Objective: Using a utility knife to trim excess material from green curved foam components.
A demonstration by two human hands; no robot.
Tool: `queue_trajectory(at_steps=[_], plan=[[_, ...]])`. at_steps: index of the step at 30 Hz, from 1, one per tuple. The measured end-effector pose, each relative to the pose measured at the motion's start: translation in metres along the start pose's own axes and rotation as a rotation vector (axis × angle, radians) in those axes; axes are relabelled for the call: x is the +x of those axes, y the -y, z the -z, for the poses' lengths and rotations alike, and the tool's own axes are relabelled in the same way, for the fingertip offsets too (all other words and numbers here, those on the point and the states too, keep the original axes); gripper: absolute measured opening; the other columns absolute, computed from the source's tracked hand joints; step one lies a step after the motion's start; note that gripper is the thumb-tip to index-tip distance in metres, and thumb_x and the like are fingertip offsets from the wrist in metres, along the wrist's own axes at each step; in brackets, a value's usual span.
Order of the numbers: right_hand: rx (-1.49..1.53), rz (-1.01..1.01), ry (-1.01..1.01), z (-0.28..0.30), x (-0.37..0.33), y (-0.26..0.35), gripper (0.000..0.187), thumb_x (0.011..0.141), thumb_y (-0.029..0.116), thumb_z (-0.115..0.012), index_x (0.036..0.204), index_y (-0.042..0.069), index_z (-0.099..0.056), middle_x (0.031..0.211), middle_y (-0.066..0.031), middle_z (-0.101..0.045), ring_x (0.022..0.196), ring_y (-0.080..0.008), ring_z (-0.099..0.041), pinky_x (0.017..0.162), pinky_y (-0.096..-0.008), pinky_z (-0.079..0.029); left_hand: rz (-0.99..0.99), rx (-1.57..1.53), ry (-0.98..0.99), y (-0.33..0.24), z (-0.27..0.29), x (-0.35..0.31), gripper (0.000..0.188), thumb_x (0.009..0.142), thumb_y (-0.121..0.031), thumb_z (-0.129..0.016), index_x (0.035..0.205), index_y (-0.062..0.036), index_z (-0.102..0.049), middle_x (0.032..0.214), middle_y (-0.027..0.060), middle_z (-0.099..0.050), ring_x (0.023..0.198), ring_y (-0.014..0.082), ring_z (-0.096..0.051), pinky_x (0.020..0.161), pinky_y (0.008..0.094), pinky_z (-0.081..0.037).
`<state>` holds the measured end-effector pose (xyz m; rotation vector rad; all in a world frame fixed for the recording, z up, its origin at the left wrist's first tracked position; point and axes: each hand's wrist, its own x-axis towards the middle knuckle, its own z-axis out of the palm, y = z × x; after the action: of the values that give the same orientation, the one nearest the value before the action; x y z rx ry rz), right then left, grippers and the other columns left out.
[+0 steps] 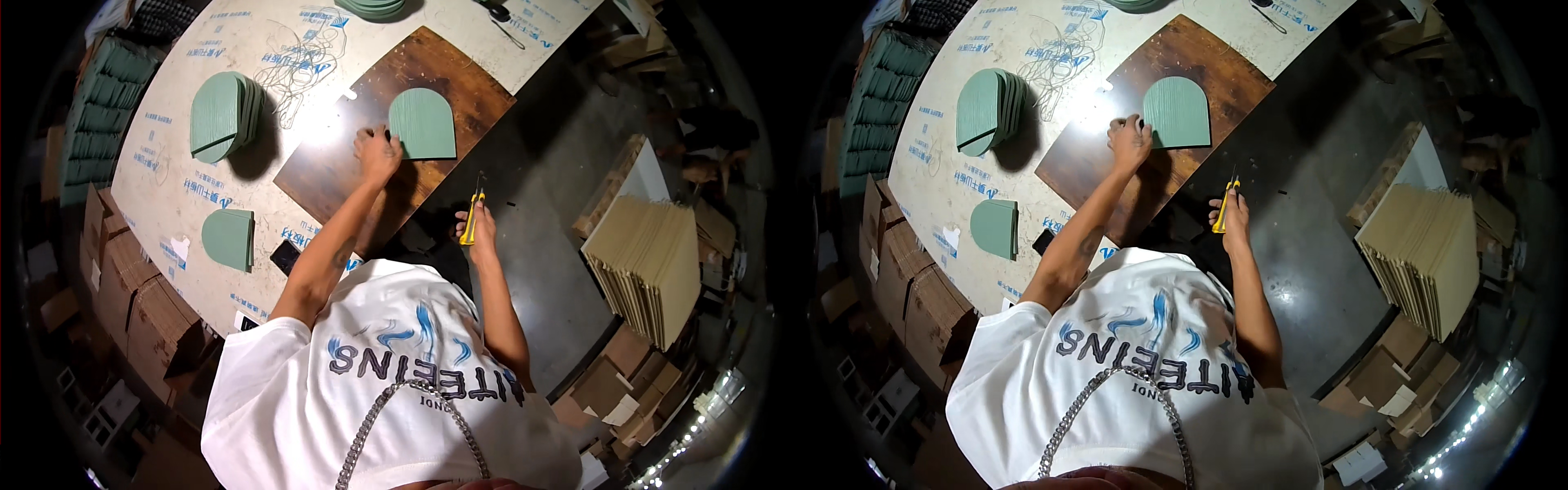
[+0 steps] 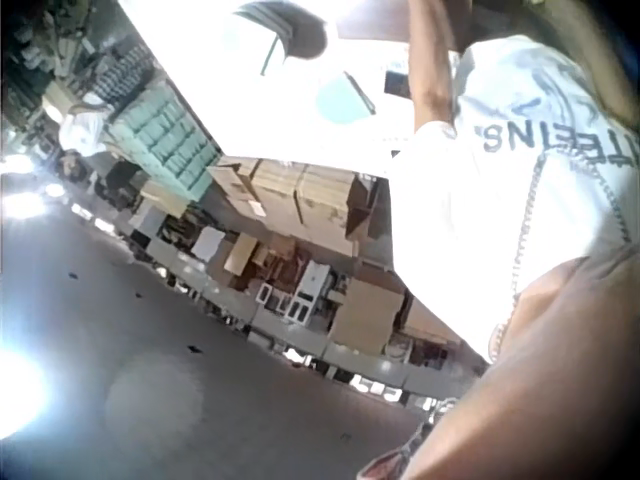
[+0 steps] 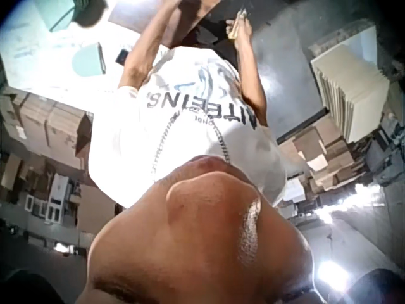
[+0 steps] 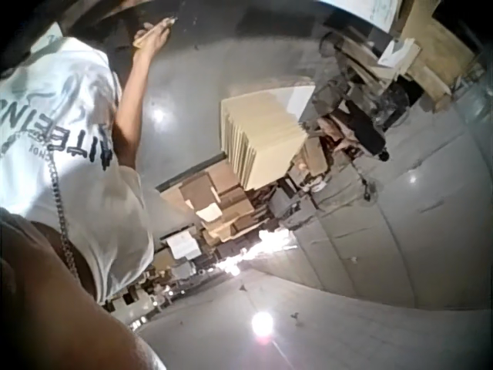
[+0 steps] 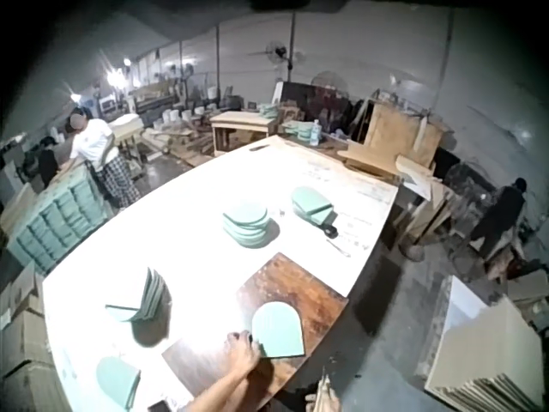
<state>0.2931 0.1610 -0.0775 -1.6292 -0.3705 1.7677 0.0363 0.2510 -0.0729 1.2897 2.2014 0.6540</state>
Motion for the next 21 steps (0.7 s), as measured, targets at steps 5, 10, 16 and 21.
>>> queue_trajectory(at_steps=[5, 10, 16, 21], plan=[[-0.666, 0.648, -0.069, -0.016, 0.006, 0.014, 0.038, 0.102, 0.031, -0.056, 0.130, 0.006, -0.059, 0.093, -0.0122, -0.066, 0.070, -0.0244, -0.064, 0.061, -0.0350, -0.053, -0.379, 0.093, -0.275, 0.001, -0.044, 0.053, 0.050, 0.091, -0.026, -0.057, 0.132, 0.0032, -0.052, 0.139, 0.0339, -0.042, 0.125, 0.0488, -0.042, 0.101, 0.0623, -0.032], [-1.188, 0.900, -0.117, -0.028, 0.024, 0.017, 0.042, 0.093, 0.032, -0.068, 0.131, 0.015, -0.064, 0.100, -0.0101, -0.062, 0.085, -0.0317, -0.067, 0.070, -0.0426, -0.054, -0.412, 0.274, -0.365, -0.010, -0.079, 0.092, 0.044, 0.096, -0.025, -0.054, 0.134, -0.0036, -0.051, 0.141, 0.0225, -0.047, 0.132, 0.0404, -0.040, 0.105, 0.0585, -0.027], [-1.269, 1.062, -0.250, -0.001, 0.034, 0.010, 0.039, 0.086, 0.032, -0.076, 0.122, 0.018, -0.070, 0.098, -0.0075, -0.063, 0.077, -0.0267, -0.067, 0.061, -0.0371, -0.055, -0.467, 0.270, -0.414, -0.023, -0.080, 0.088, 0.035, 0.096, -0.021, -0.053, 0.128, -0.0054, -0.057, 0.125, 0.0176, -0.055, 0.118, 0.0368, -0.049, 0.099, 0.0515, -0.034], [-1.366, 1.115, -0.235, 0.010, 0.044, 0.019, 0.040, 0.082, 0.028, -0.080, 0.121, 0.018, -0.072, 0.091, -0.0069, -0.060, 0.073, -0.0212, -0.063, 0.060, -0.0328, -0.054, -0.482, 0.273, -0.359, -0.023, -0.076, 0.090, 0.029, 0.094, -0.018, -0.055, 0.119, -0.0017, -0.055, 0.114, 0.0180, -0.054, 0.112, 0.0369, -0.048, 0.095, 0.0508, -0.032]])
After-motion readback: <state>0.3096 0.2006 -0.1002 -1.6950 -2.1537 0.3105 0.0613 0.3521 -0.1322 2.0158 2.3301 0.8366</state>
